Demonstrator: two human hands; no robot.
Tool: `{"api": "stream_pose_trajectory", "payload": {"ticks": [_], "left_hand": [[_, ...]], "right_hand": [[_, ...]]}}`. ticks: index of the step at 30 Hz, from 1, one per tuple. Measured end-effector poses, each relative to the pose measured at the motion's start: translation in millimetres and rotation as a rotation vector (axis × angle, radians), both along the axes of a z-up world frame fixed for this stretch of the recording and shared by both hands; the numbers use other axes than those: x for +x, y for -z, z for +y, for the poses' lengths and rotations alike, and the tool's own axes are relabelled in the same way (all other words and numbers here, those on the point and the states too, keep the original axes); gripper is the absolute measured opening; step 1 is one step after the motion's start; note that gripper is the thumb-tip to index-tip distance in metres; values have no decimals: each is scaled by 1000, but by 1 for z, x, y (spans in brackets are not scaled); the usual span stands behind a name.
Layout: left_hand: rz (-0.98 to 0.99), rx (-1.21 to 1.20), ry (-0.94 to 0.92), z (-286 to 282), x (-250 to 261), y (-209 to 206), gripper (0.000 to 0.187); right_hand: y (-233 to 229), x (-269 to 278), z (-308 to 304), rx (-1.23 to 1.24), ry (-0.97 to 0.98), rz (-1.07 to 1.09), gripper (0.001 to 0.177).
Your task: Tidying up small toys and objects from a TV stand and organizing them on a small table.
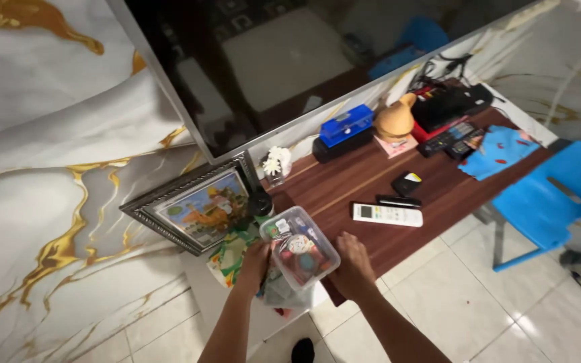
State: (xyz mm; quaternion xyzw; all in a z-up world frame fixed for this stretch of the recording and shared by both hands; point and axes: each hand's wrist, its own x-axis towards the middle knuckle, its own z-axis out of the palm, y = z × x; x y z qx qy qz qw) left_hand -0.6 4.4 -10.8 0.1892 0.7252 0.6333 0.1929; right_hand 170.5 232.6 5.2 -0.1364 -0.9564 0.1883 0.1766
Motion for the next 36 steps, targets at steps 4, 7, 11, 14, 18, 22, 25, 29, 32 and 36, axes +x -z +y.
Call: {"api": "stream_pose_trajectory", "payload": {"ticks": [4, 7, 11, 14, 18, 22, 25, 29, 32, 36], "left_hand": [[121, -16, 53, 37, -4, 58, 21], [-315, 17, 21, 66, 2, 66, 21], [-377, 59, 76, 97, -1, 101, 19], [-452, 116, 105, 107, -3, 108, 20], [-440, 61, 137, 118, -6, 87, 24], [-205, -76, 163, 133, -23, 99, 29], [50, -157, 174, 145, -35, 100, 36], [158, -231, -163, 161, -37, 65, 46], [323, -269, -389, 160, -37, 46, 43], [650, -274, -333, 169, -45, 31, 34]], "right_hand": [[35, 93, 61, -215, 309, 124, 87], [79, 146, 128, 81, 808, -208, 87], [52, 126, 182, 64, 692, -126, 42], [22, 73, 192, 130, 415, -54, 37], [32, 16, 223, 128, 338, -73, 40], [59, -4, 279, -1, 440, -116, 39], [50, -15, 298, -122, 412, -232, 31], [39, -19, 305, -136, 332, -434, 39], [50, -12, 306, -167, 321, -448, 40], [58, -11, 317, -159, 359, -170, 36]]}}
